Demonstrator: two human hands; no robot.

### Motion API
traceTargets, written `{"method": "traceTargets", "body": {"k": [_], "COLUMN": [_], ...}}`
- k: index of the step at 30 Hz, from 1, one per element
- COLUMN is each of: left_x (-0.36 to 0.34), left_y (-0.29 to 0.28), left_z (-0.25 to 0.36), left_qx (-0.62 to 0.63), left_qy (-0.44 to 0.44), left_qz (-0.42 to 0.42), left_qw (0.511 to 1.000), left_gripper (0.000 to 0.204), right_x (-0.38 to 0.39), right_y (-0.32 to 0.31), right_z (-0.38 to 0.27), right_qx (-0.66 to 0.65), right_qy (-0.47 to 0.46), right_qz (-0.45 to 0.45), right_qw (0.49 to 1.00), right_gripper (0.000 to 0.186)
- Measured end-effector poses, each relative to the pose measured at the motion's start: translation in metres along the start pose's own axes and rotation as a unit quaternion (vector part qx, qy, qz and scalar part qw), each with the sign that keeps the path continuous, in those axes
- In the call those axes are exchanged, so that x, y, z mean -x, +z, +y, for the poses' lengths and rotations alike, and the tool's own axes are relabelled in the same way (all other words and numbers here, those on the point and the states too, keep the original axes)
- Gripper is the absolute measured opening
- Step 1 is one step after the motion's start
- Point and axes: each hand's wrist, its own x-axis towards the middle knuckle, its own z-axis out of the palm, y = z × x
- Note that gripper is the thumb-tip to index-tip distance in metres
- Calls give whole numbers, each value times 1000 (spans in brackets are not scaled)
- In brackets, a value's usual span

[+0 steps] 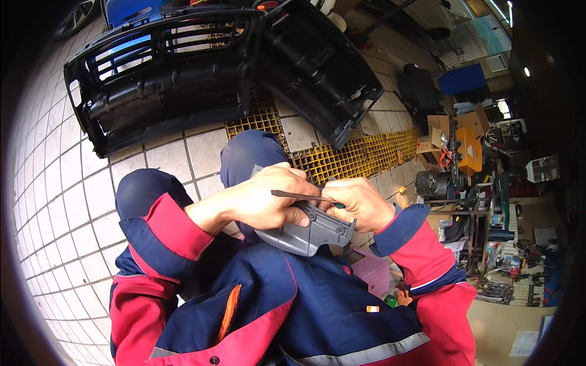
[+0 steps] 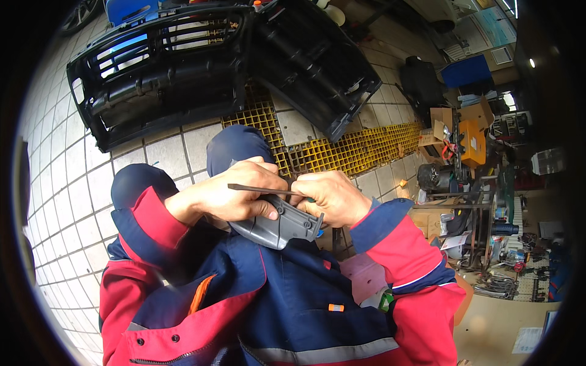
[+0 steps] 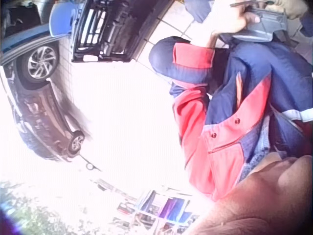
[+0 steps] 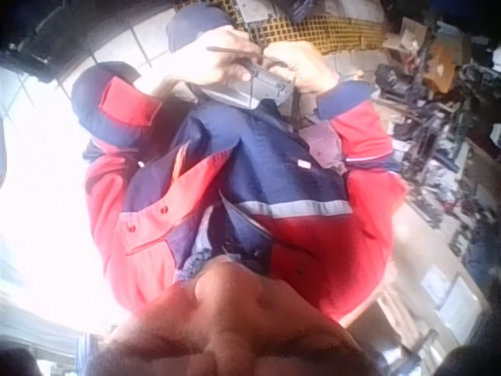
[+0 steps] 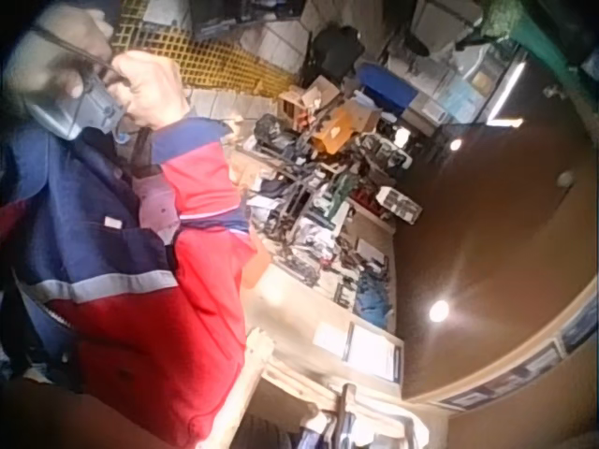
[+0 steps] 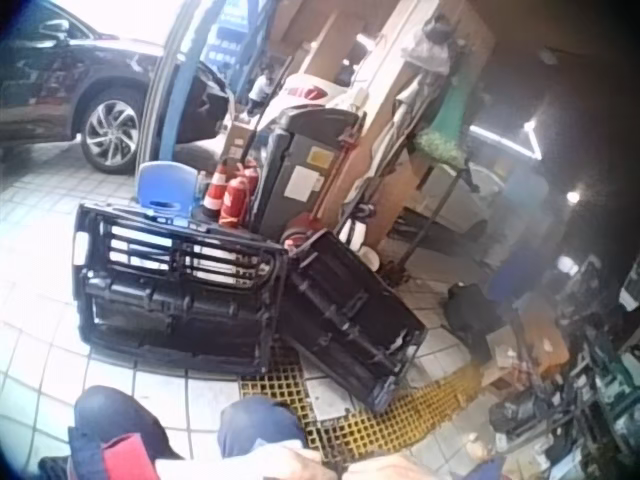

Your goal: The person retrieves a screwdriver from a toolbox and uses it to pry and remove a plastic cover from a black car part. They then use the screwdriver to manipulate internal components of the part.

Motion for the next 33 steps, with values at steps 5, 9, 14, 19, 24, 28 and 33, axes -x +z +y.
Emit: {"method": "traceTargets", "body": {"k": [5, 9, 14, 19, 24, 28, 33], "left_x": [2, 0, -5, -3, -1, -2, 2], "left_y": [-3, -3, 1, 6, 6, 7, 11], "left_z": [-6, -2, 0, -2, 1, -1, -5], "left_qx": [-3, -18, 5, 1, 5, -6, -2], "left_qy": [-3, 31, -37, -62, -74, -75, -56], "left_qz": [-4, 34, 25, 51, 42, 41, 65], "left_qw": [1000, 999, 999, 997, 996, 996, 996], "left_gripper": [44, 27, 20, 15, 16, 16, 19], "right_x": [-3, -2, 1, 4, 7, 6, 2], "right_y": [4, -1, -4, 4, 9, 9, 8], "right_z": [6, 13, 20, 19, 14, 14, 19], "right_qx": [-28, -89, -172, -201, -161, -158, -133], "right_qy": [2, 35, 64, 78, 45, 61, 58], "right_qz": [-4, -10, -13, 13, 38, 27, 3], "right_qw": [1000, 995, 983, 976, 985, 985, 989], "right_gripper": [13, 11, 16, 22, 20, 19, 20]}}
